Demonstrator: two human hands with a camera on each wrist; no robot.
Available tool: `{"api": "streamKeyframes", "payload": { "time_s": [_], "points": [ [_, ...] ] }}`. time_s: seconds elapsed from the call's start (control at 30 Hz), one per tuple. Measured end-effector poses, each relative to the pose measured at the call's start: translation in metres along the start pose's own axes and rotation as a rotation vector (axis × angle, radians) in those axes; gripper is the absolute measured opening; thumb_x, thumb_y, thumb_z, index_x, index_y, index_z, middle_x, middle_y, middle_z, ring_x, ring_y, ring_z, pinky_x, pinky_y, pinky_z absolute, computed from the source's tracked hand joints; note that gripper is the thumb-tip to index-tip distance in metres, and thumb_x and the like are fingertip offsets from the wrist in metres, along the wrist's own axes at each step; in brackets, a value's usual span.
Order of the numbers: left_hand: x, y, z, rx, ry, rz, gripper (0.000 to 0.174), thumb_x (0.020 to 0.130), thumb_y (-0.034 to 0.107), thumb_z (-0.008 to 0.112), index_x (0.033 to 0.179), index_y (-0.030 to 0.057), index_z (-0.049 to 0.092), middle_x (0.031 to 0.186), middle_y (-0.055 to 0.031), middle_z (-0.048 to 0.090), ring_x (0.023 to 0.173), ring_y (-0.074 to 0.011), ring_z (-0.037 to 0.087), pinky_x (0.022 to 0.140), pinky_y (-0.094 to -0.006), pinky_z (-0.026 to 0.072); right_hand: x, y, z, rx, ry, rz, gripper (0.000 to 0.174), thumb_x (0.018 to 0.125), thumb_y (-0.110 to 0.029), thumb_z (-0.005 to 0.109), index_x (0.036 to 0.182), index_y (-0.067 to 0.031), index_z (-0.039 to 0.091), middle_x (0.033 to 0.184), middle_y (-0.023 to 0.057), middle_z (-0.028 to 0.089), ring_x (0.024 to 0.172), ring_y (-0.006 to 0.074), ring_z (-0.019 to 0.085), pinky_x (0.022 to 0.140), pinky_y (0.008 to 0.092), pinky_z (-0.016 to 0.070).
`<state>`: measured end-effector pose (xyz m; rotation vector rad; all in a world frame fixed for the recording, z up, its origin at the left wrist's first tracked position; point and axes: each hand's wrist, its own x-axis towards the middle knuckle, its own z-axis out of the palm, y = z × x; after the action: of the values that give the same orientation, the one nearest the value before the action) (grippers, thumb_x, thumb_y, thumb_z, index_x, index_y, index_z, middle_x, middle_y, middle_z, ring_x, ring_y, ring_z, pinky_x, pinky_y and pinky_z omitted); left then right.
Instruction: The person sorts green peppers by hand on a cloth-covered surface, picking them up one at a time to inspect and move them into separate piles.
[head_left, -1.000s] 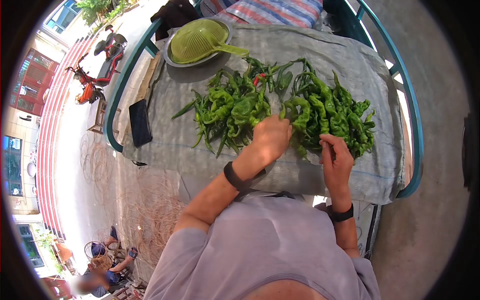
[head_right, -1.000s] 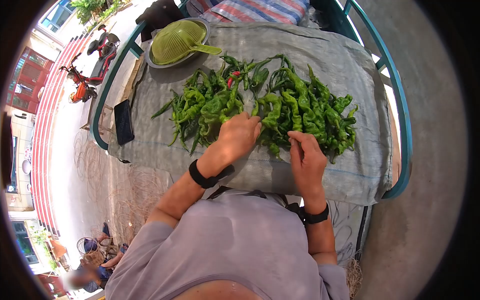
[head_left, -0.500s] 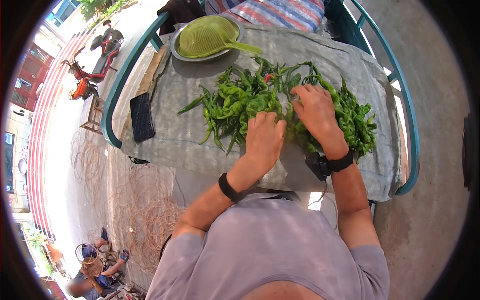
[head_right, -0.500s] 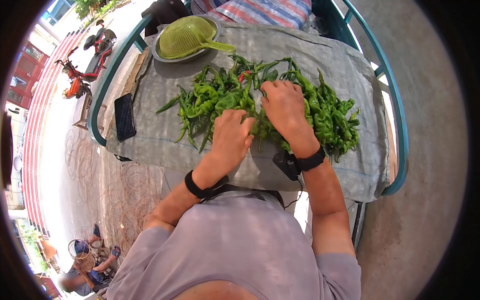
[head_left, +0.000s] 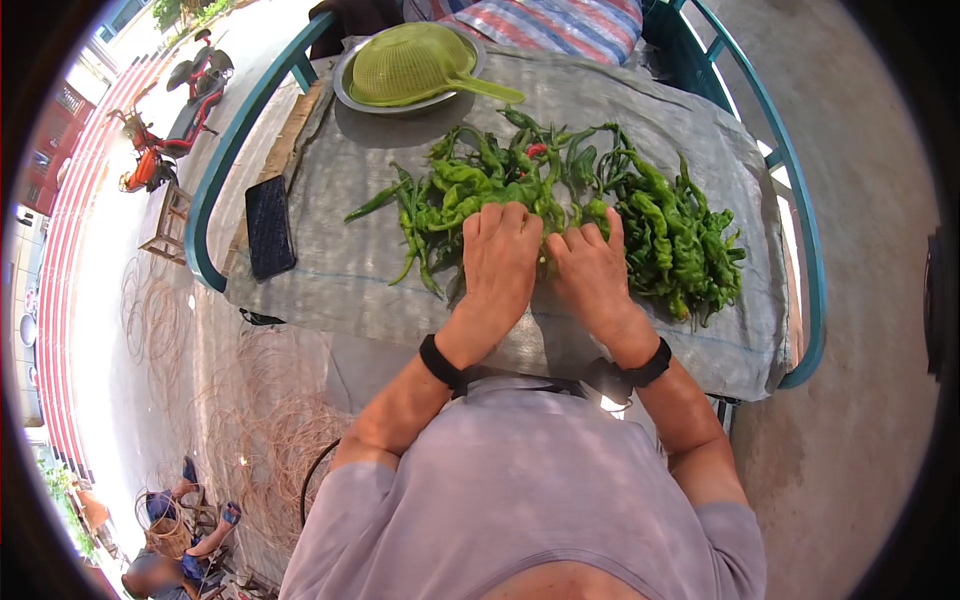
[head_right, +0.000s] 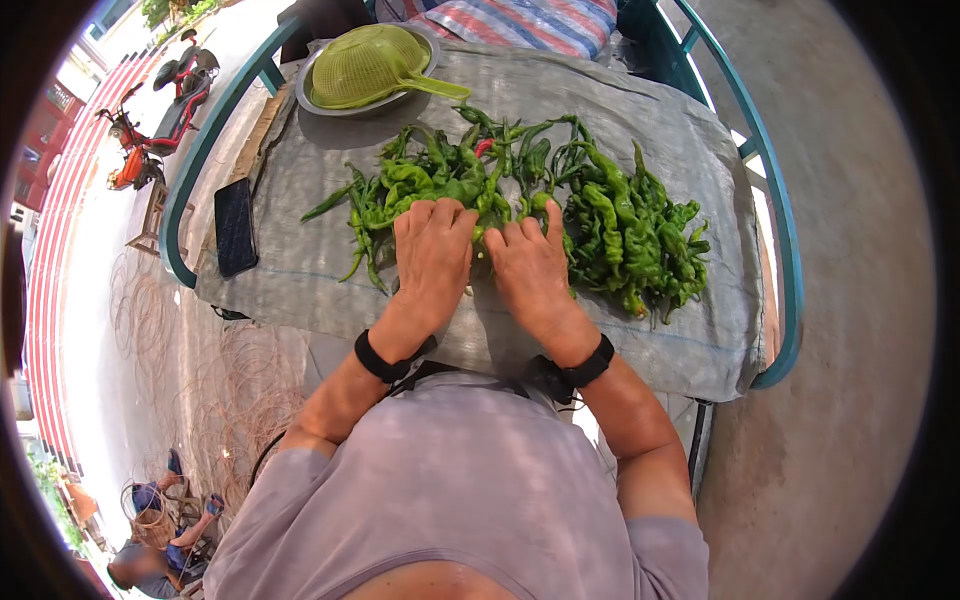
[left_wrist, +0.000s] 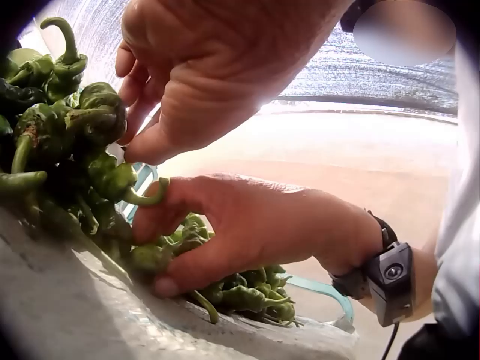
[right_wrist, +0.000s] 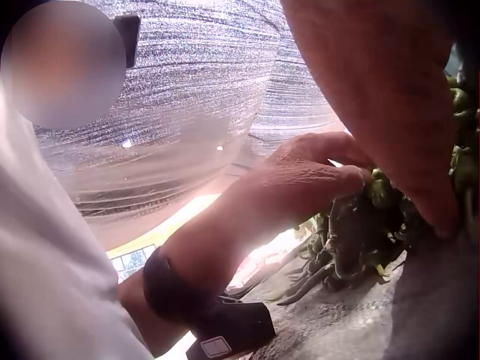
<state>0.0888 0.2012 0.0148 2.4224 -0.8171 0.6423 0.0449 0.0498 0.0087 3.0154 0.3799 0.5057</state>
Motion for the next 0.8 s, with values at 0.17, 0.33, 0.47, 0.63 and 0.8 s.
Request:
{"api": "streamKeyframes", "payload": {
  "time_s": [0.17,0.33,0.47,0.63,0.8],
  "points": [
    [0.011,0.004,-0.002,0.065,-0.173,0.08,0.03,0.072,0.006,0.071,0.103,0.009,0.07,0.101,-0.0058,0.063,0.1,-0.0265,0.054,0.086,-0.0393,0.0401,-0.01,-0.001,-0.003,0.008,0.082,0.02,0.012,0.077,-0.011,0.07,0.088,-0.0155,0.066,0.084,0.0023,0.057,0.095,0.0217,0.059,0.12,0.0562,0.0184],
    [0.012,-0.003,-0.009,0.067,-0.188,0.174,0.024,0.068,0.009,0.074,0.092,0.0098,0.071,0.097,-0.0062,0.063,0.1,-0.0276,0.054,0.086,-0.0404,0.0399,-0.02,0.003,-0.01,0.067,0.313,0.057,0.018,0.073,-0.013,0.075,0.089,-0.0179,0.07,0.085,-0.0019,0.06,0.09,0.0187,0.06,0.118,0.0541,0.0221],
    [0.008,-0.004,-0.001,0.072,-0.165,0.24,0.021,0.069,0.01,0.073,0.09,0.0124,0.071,0.096,-0.0059,0.064,0.101,-0.0277,0.054,0.088,-0.0409,0.039,-0.018,0.008,-0.022,0.157,0.429,0.146,0.017,0.078,-0.014,0.075,0.094,-0.0175,0.071,0.088,-0.0024,0.065,0.085,0.0181,0.062,0.114,0.0517,0.0268],
    [0.006,-0.008,-0.001,0.01,-0.161,0.168,0.021,0.076,0.01,0.067,0.093,0.0187,0.073,0.101,-0.0062,0.064,0.106,-0.0254,0.054,0.097,-0.043,0.0367,-0.017,0.012,-0.027,0.561,0.52,0.47,0.014,0.084,-0.009,0.073,0.097,-0.0111,0.07,0.09,0.0007,0.066,0.085,0.0186,0.062,0.101,0.0403,0.0381],
    [-0.003,-0.003,0.0,0.217,-0.272,0.302,0.024,0.079,0.009,0.065,0.098,0.0221,0.073,0.11,-0.0009,0.064,0.112,-0.0227,0.053,0.109,-0.047,0.0302,-0.022,0.014,-0.039,1.176,0.598,0.687,0.01,0.093,-0.008,0.067,0.103,-0.0057,0.066,0.089,-0.0005,0.063,0.081,0.0095,0.058,0.076,0.0254,0.0471]
  ]
}}
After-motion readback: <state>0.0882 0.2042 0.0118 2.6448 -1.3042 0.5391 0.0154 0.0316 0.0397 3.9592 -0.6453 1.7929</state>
